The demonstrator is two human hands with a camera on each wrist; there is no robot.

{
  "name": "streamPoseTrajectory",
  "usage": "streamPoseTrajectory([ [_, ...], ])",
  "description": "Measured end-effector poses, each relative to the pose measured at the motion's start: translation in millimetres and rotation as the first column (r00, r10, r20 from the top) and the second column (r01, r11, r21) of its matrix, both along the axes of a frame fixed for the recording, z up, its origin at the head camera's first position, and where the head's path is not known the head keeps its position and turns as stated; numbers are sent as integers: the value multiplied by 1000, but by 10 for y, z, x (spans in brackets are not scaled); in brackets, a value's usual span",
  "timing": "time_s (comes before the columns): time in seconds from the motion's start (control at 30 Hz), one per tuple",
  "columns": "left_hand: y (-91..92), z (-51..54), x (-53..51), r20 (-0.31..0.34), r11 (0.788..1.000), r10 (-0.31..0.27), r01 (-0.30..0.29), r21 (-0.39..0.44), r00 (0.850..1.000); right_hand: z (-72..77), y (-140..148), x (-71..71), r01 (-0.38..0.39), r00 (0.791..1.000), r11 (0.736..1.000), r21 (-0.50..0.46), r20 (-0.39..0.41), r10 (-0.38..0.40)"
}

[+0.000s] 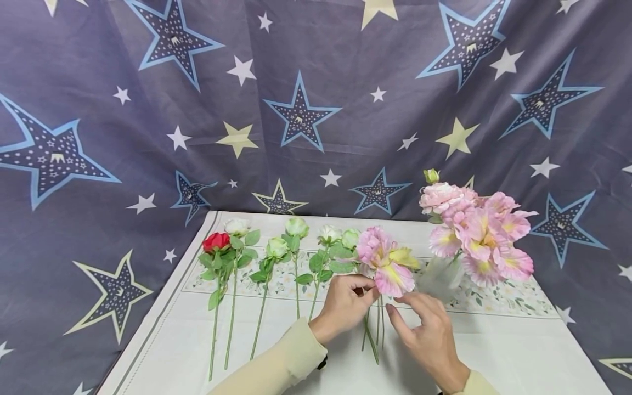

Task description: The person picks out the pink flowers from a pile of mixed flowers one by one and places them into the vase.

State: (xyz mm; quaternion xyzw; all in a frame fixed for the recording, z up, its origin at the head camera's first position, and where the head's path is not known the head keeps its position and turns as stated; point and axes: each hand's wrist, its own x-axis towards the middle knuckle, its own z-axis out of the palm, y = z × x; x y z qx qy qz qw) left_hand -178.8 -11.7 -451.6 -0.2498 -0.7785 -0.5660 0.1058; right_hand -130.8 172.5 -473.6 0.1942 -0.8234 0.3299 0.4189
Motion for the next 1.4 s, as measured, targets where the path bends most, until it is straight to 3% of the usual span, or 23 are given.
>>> streamPoseTrajectory([
  [0.27,13,-10,14,-35,999,-27,28,16,999,-7,-69,-45,-58,994,998,-32,-90,55],
  [0.63,23,-40,14,-106,999,-49,51,13,993,-43,-75,-31,-55,995,998,-42,-87,51],
  [1.0,22,-49,36,-122,998,-67,67,-4,990,-44,-89,0,-69,996,996,-62,-54,66],
  [1.4,32,-82,18,-227,998,-57,52,-28,972,-78,-86,-29,-46,996,997,-60,-79,41],
])
